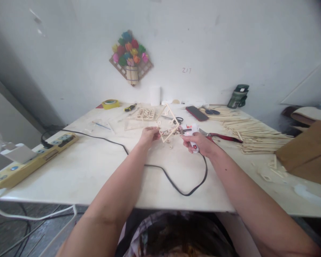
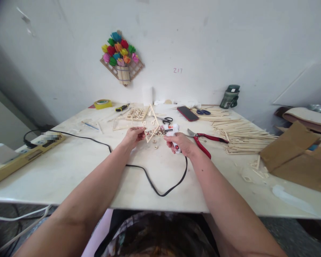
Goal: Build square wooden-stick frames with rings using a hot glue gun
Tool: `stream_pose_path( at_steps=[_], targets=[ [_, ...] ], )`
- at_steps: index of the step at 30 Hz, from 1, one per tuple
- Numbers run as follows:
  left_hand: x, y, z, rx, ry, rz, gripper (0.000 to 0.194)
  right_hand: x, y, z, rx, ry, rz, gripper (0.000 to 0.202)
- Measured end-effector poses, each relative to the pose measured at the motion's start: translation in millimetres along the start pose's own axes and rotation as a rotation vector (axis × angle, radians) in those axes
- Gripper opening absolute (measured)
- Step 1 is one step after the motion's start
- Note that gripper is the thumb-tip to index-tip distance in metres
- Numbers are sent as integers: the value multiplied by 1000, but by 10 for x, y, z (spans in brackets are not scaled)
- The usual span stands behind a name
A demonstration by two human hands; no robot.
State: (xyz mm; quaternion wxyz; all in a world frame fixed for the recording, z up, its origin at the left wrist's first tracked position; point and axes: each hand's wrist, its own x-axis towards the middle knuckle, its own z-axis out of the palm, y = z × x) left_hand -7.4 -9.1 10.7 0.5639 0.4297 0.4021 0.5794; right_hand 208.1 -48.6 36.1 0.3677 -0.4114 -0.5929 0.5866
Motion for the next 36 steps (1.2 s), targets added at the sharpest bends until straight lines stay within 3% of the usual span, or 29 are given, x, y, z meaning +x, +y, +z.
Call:
stream_pose_path(
  at_steps=[36],
  targets=[
    [16,-20,-7,-24,6,3,23,13,16,-11,-10,-10,34,26]
  ],
)
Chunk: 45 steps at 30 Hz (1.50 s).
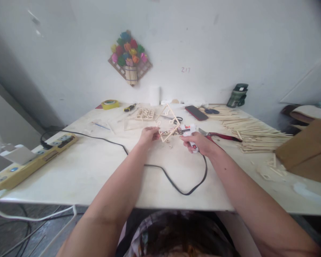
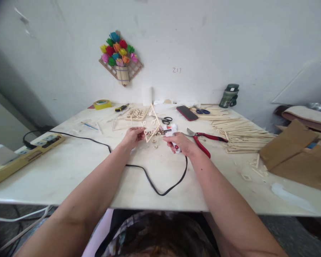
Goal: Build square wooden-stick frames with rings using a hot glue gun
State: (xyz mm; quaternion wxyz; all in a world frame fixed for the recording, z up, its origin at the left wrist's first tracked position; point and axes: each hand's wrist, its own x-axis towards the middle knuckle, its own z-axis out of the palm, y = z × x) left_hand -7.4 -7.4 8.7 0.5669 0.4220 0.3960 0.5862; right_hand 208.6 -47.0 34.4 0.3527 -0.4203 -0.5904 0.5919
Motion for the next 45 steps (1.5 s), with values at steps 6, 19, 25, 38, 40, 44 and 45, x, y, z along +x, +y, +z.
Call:
stream_pose_path(
  at_steps=[6,19,25,38,40,44,45],
  targets=[
    [10,14,-17,-30,16,30,24,4,-12,-13,-74,52,-18,27],
    [30,46,-25,-137,66,99,20,31,-58,-222,-1434,564,71,38],
    [22,52,-22,-152,69,105,20,57,2,-197,-1497,410,139,36],
    [33,75,-55,-186,76,152,19,-30,-124,46,-1661,424,-302,28],
    [30,79,-53,-190,73,163,18,-4,-113,161,-1624,304,-390,28],
    [26,84,-51,-175,76,162,18,71,-63,342,-1608,96,-482,25],
    [26,85,-51,-175,79,160,19,86,-58,369,-1615,50,-496,24]
  ],
)
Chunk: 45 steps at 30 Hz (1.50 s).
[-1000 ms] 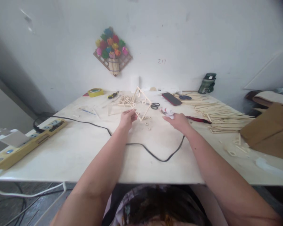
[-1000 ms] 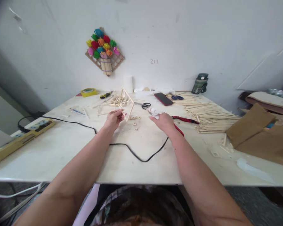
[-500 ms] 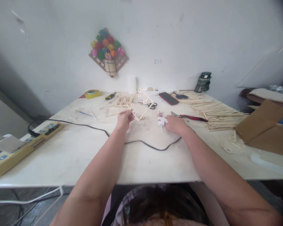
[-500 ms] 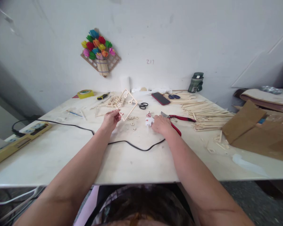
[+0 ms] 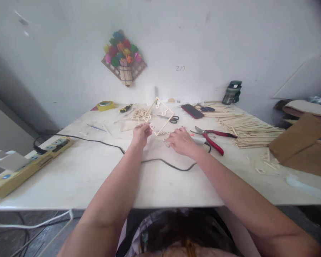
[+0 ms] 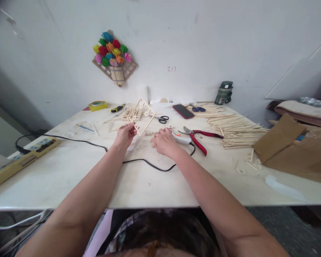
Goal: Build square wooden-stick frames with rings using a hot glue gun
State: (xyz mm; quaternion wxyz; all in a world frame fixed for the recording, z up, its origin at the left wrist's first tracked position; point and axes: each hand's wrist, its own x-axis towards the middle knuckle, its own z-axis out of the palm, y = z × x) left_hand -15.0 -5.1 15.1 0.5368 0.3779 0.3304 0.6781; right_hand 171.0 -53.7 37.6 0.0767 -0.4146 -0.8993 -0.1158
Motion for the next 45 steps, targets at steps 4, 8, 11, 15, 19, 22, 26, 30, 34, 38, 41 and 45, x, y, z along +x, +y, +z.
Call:
stream_pose_path(
  at_steps=[4,8,11,15,19,22,26,30,34,38,41,45],
  targets=[
    [1,3,2,-21,-6,6,20,48,-34,10,-12,-73,-72,21],
    [6,3,-1,-22,-13,3,20,72,-9,32,51,-65,-48,15],
    [8,1,-7,-13,-13,-3,19,87,29,68,212,-34,23,9],
    [-1,5,-11,-48,7,-9,19,93,102,84,652,36,253,6],
    [-10,17,-7,-72,16,-10,17,74,164,32,1175,145,460,13],
    [-10,21,1,-68,-10,1,18,59,193,6,1389,187,549,15],
    [-20,14,23,-12,-90,13,20,79,232,1,1555,210,605,15],
    [-53,24,60,16,-158,15,19,133,265,-45,1634,206,624,12],
    [-80,50,88,28,-208,12,19,162,239,-106,1663,242,614,9],
    [-81,52,92,33,-267,3,20,161,151,-121,1731,244,637,9],
    [-74,44,84,34,-292,0,21,162,90,-93,1784,311,614,12],
    [-67,41,73,28,-294,5,21,170,66,-26,1797,325,587,10]
  ],
)
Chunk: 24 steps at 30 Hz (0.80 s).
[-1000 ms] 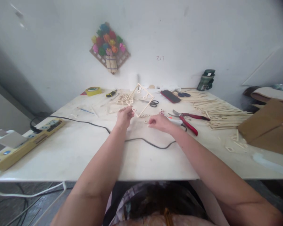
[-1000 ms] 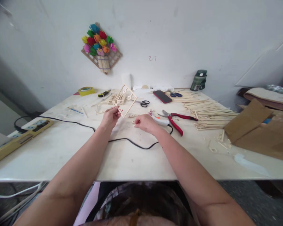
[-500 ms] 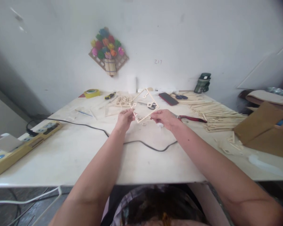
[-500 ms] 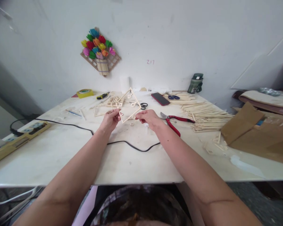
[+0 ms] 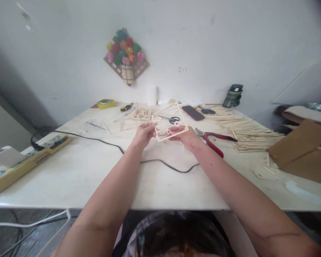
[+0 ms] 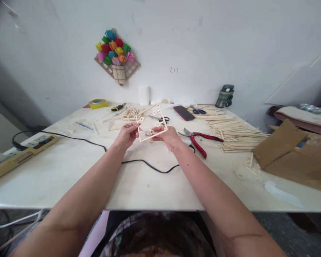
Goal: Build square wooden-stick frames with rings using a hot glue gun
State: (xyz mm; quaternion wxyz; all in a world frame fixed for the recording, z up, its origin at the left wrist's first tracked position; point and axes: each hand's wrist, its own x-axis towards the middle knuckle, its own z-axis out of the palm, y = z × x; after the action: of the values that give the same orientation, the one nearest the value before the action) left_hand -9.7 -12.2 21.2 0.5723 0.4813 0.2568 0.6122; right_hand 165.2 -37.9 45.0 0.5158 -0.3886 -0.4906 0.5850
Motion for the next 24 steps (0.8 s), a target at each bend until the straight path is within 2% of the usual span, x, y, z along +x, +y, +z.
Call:
stream_pose_path(
  at_steps=[14,24],
  targets=[
    [-10,13,6,2,-11,-8,21,-3,33,-2,-34,12,-43,13],
    [-7,8,-8,-1,-7,-14,21,-20,3,-2,-124,73,-55,15]
  ],
)
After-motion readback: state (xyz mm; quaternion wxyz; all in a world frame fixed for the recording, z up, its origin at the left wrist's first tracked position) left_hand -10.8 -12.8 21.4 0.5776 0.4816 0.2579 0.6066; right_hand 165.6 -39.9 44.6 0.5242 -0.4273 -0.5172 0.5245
